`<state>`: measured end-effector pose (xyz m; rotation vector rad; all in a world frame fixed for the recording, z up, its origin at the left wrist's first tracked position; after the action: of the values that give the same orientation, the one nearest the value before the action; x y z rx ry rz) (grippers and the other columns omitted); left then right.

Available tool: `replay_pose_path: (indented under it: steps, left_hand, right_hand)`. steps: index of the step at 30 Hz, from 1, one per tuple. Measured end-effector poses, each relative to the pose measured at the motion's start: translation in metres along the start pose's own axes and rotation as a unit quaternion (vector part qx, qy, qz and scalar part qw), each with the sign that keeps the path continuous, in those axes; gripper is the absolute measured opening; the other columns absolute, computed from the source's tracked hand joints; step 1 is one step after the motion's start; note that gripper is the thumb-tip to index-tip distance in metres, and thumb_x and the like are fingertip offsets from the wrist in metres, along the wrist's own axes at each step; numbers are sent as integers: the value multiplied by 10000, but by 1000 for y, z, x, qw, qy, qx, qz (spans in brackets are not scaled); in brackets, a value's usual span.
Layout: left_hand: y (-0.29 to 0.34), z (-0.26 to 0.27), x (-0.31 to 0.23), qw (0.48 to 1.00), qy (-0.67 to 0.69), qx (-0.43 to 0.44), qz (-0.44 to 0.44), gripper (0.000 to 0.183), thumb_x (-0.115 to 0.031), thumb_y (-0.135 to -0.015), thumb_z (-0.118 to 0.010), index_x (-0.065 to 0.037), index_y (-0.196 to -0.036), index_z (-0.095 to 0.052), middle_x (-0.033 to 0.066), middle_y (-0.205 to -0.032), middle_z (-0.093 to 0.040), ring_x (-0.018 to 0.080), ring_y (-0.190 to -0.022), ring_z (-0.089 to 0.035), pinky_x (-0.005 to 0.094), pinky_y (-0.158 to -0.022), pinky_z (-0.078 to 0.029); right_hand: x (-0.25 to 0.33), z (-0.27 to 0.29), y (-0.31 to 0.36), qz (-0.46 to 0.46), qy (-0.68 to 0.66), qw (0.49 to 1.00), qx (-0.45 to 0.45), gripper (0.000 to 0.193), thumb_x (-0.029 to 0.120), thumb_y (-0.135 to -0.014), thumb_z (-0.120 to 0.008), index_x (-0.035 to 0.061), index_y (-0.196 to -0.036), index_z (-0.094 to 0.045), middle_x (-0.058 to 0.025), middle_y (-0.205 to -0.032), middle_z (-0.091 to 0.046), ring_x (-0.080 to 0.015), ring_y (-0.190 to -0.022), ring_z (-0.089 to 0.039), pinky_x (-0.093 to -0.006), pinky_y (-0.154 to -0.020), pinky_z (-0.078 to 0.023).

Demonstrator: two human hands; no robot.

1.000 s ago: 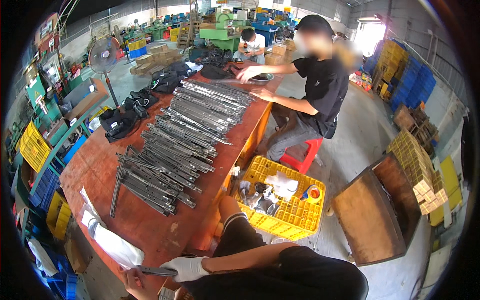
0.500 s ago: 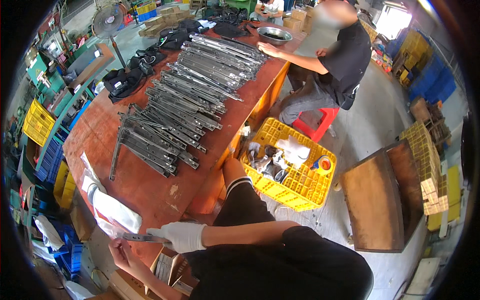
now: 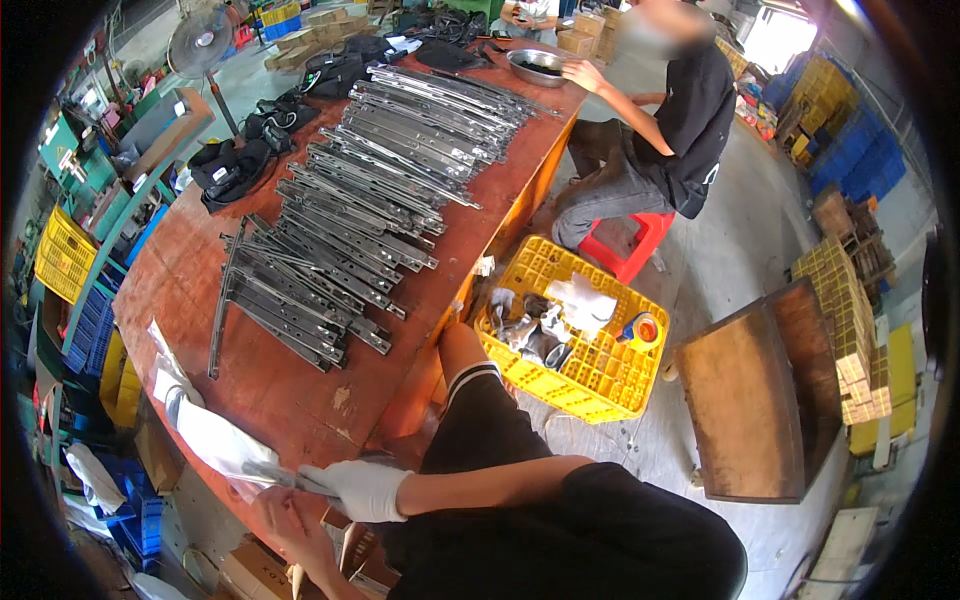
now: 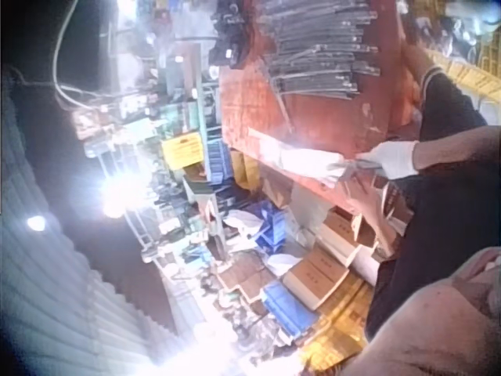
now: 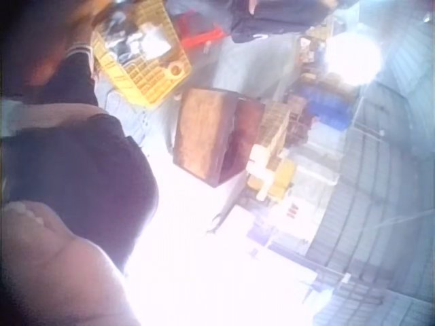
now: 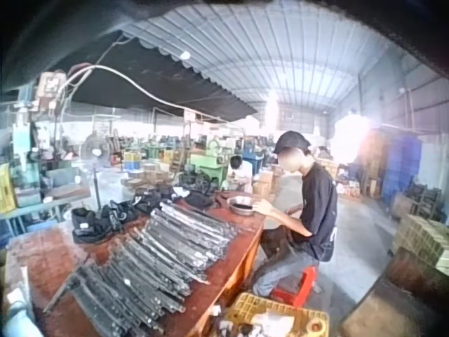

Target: Sorting metal drawer slides and placing them into plastic sleeves and cardboard boxes.

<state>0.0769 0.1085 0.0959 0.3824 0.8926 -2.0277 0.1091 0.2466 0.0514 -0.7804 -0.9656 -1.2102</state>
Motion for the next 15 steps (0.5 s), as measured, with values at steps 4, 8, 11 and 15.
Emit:
replay_pose_path:
  steps: [4, 8, 11, 15]
  left_hand:
    - [4, -16, -13, 998, -17, 56, 13, 34, -4, -903, -562, 29, -901, -553, 152, -867, -533, 327, -860, -538, 401, -755, -433]
    - [30, 0, -8, 994, 25, 88, -54, 181, -65, -865, -683, 28, -1012, -630, 188, -959, -629, 355, -857, -615, 439, -757, -486]
    - [1, 34, -36, 961, -64, 91, -253, 399, -112, -789, -740, -70, -1170, -627, 205, -1183, -617, 468, -1092, -573, 526, -964, -472]
    - [-15, 19, -30, 935, -90, 240, -246, 412, -67, -782, -718, -125, -1182, -636, 211, -1106, -648, 416, -1019, -621, 477, -846, -510]
  right_hand:
    - [-8, 2, -12, 7, -130, 991, -25, 458, 152, -868, -654, 17, -1265, -472, -255, -984, -672, -426, -896, -660, -447, -749, -499]
    - [-13, 2, -15, -26, -167, 985, 35, 563, 107, -773, -692, 2, -1286, -485, -200, -1065, -654, -288, -982, -641, -420, -823, -490]
    - [-15, 0, -10, -25, -265, 960, 84, 445, 107, -781, -686, -9, -1183, -534, -125, -1028, -645, -212, -965, -603, -371, -856, -494]
    - [39, 12, 20, -71, -272, 922, 267, 371, 242, -903, -661, -25, -1128, -536, -125, -1038, -646, -162, -978, -585, -324, -831, -497]
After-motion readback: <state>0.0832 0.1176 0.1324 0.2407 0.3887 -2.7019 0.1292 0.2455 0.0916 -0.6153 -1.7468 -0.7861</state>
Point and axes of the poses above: each hand's wrist, its own y-axis away from the middle knuckle, its own z-axis out of the back of the hand, x = y × z, the point moved 4 cm from there along -y, towards the middle knuckle
